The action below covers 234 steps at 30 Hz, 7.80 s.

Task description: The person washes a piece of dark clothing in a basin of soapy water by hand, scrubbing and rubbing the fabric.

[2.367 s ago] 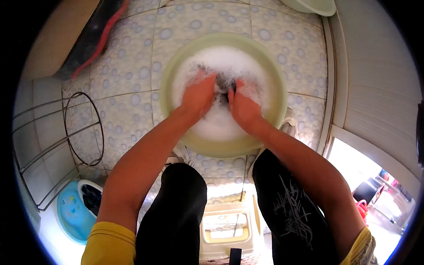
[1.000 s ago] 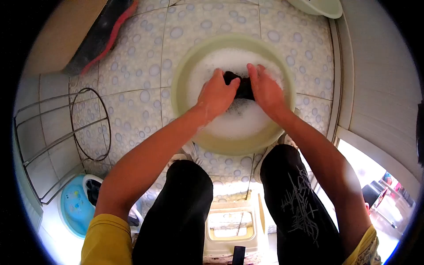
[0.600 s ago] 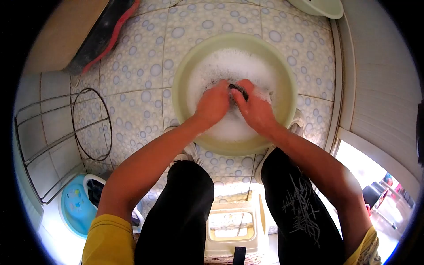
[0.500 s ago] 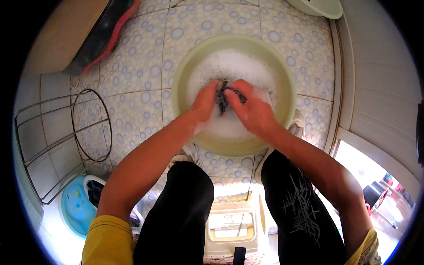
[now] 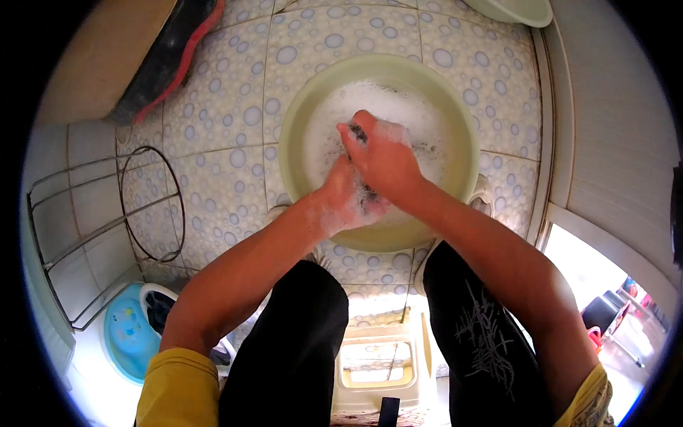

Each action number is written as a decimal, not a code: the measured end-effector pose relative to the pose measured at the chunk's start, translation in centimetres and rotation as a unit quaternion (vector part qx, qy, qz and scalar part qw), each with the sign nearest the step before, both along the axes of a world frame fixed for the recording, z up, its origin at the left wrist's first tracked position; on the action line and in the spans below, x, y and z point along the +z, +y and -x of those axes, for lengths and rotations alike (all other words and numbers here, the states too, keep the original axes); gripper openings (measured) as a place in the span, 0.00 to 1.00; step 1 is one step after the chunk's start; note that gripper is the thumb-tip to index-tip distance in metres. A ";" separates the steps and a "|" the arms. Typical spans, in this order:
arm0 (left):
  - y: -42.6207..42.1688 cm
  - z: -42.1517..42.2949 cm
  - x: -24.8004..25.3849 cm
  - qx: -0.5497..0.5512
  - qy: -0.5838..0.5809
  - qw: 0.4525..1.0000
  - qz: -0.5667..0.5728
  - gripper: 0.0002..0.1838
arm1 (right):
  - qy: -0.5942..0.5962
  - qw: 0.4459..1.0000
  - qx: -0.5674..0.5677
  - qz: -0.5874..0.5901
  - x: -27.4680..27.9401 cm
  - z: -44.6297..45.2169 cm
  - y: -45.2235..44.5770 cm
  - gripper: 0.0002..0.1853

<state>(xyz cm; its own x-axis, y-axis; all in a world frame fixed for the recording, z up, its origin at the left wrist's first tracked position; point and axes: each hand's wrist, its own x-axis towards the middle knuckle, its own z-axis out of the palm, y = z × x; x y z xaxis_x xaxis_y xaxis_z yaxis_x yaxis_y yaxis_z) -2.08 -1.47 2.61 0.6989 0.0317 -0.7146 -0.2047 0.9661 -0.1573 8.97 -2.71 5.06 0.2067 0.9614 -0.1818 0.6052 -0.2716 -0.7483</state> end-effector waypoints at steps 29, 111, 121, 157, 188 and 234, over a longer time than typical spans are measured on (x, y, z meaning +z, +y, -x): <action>-0.1 -1.0 -1.2 -0.016 0.111 0.976 -0.186 0.15 | -0.108 0.987 0.036 -0.111 -0.5 1.4 -3.2 0.11; 3.6 -2.3 -7.4 -0.092 -0.046 0.960 -0.260 0.27 | -0.017 0.990 -0.105 -0.090 -1.7 0.0 -2.7 0.20; 1.2 -1.9 1.4 -0.094 0.097 0.977 -0.164 0.23 | -0.047 0.998 -0.034 0.011 -0.7 0.3 -0.3 0.20; 0.9 0.0 -1.8 0.037 0.012 0.983 -0.179 0.21 | -0.084 0.992 -0.042 -0.087 -1.3 0.6 -2.0 0.14; 0.8 -0.5 -1.6 -0.536 0.301 0.216 -0.759 0.29 | -0.114 0.977 -0.159 0.082 -5.0 -2.4 -4.0 0.23; -0.5 -0.7 -6.4 -0.221 0.217 0.466 -0.829 0.18 | 0.058 0.958 -0.267 0.084 -3.7 0.0 -3.0 0.25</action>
<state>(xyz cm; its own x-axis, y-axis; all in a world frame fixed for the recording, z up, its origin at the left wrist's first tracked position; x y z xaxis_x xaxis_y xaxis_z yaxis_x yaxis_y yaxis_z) -1.34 -1.98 -3.77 0.7000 0.7129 -0.0420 0.4076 -0.3505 0.8432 8.97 -5.71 1.35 0.6302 0.6798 -0.3751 0.2628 -0.6414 -0.7208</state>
